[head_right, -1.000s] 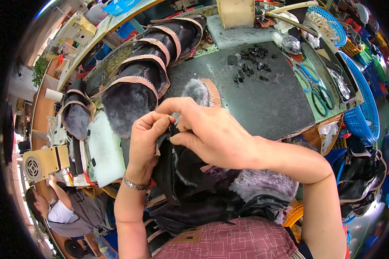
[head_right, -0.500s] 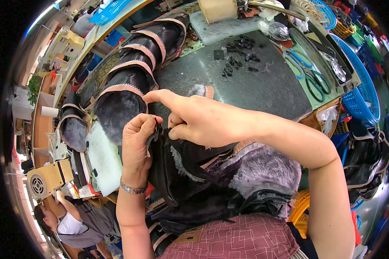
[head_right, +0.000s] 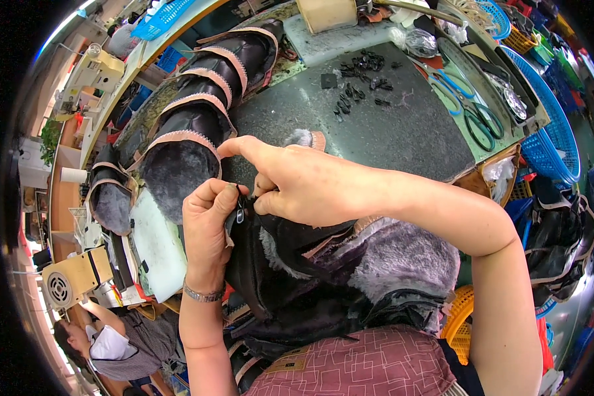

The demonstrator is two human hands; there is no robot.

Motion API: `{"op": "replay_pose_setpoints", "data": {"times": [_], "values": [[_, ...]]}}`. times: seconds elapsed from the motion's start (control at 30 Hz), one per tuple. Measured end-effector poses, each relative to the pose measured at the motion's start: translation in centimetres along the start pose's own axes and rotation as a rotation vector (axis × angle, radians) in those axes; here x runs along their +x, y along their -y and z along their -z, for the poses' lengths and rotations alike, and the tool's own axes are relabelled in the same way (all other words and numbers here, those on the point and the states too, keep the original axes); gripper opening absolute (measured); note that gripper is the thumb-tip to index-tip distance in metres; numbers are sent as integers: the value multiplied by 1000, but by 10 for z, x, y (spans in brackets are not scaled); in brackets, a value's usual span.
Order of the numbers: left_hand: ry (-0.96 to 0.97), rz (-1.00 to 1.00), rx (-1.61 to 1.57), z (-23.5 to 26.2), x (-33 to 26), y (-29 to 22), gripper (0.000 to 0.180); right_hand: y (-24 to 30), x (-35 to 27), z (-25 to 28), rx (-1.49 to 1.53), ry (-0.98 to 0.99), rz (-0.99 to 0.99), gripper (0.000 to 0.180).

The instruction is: Trimming excess material and attaching components to shoe uppers using scissors and manual manipulation.

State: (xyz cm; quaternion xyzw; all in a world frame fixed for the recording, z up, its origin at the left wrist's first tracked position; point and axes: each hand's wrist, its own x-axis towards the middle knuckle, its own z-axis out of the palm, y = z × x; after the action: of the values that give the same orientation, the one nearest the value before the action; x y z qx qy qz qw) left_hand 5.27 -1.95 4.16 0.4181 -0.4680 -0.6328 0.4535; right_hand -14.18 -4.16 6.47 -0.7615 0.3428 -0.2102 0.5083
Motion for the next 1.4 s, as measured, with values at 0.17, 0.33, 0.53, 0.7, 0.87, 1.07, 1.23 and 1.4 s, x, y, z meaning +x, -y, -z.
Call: {"op": "replay_pose_setpoints", "data": {"times": [0.17, 0.33, 0.53, 0.7, 0.87, 1.07, 1.23, 1.4], "values": [[-40, -28, 79, -2, -1, 0, 12, -6, 1, -1, 50, -48, 141, 56], [-66, -65, 203, -6, -4, 1, 12, -4, 2, 2, 70, -20, 84, 58], [-48, -12, 196, -3, -4, -1, 11, -10, 0, -13, -20, -159, 82, 68], [20, 121, 106, 3, 2, 0, 13, -19, -4, -33, -292, -387, 360, 70], [118, 220, 180, 1, 3, 1, 15, -37, 1, -43, -325, -491, 523, 68], [89, 134, 128, -1, 3, 4, 15, -28, -9, -13, -128, -268, 220, 55], [105, 158, 138, -4, 2, 7, 16, -22, -14, -8, 81, -92, 84, 64], [100, 236, 227, -5, 2, 1, 17, -28, -19, -23, -87, -328, 228, 54]]}}
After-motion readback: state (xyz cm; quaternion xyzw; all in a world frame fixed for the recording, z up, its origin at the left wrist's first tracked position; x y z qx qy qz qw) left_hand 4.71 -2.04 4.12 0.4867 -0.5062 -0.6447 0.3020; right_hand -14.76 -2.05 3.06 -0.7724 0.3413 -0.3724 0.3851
